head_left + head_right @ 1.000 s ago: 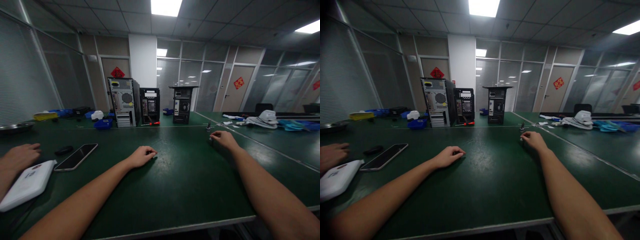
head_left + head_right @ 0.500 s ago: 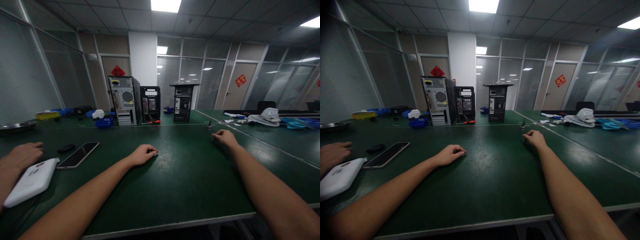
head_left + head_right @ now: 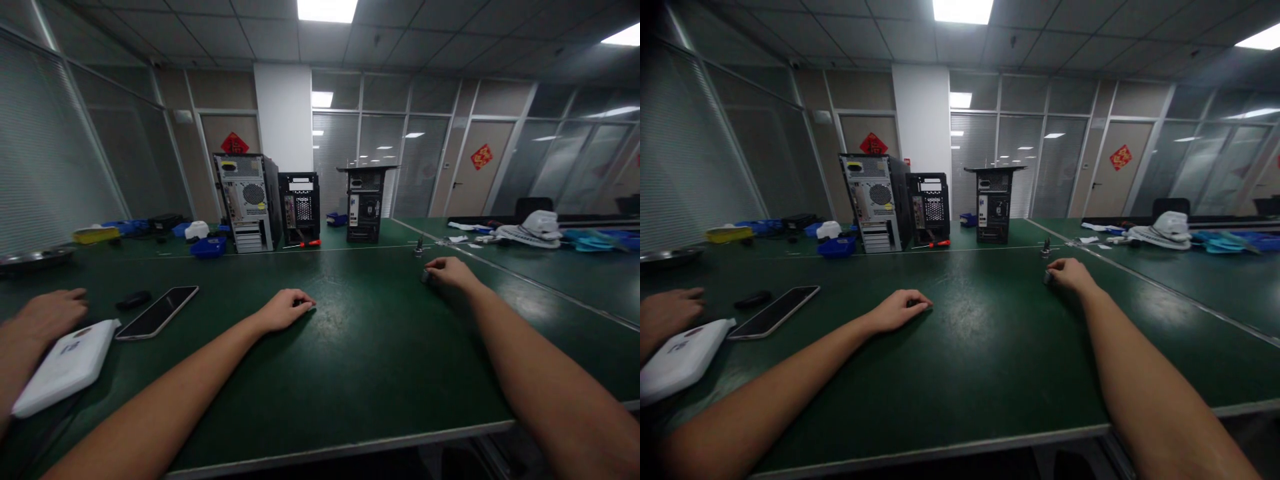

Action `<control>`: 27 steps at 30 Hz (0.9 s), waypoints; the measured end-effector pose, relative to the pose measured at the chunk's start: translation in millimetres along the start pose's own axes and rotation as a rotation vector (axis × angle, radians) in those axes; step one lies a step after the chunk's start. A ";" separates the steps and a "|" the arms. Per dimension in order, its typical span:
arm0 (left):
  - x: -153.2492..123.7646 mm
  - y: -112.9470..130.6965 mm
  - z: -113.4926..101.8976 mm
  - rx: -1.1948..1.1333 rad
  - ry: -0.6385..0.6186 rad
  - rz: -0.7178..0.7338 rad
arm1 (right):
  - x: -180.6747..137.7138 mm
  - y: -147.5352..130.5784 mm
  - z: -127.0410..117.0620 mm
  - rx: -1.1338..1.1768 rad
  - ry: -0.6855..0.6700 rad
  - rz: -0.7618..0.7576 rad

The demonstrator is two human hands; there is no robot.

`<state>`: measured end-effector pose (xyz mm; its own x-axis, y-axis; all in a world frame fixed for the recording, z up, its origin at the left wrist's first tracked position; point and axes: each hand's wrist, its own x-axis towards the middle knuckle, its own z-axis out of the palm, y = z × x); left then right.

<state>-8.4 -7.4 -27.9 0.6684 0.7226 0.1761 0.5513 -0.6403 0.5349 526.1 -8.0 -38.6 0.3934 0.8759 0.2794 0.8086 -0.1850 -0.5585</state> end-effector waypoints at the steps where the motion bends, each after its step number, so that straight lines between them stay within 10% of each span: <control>1: 0.1 -0.7 -0.1 0.003 -0.004 0.002 | -2.1 -3.4 0.0 -0.056 0.032 -0.025; 15: -2.6 4.8 -2.5 -0.016 -0.008 0.000 | -27.3 -27.0 15.6 -0.133 -0.074 -0.259; 27: -3.2 19.7 6.1 -0.013 0.067 0.050 | -128.4 -212.9 62.9 -0.128 -0.251 -1.020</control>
<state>3.4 -23.9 -22.9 0.6599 0.7058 0.2578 0.5111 -0.6731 0.5345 275.8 -53.1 -4.7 -0.5885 0.7072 0.3919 0.7508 0.6578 -0.0595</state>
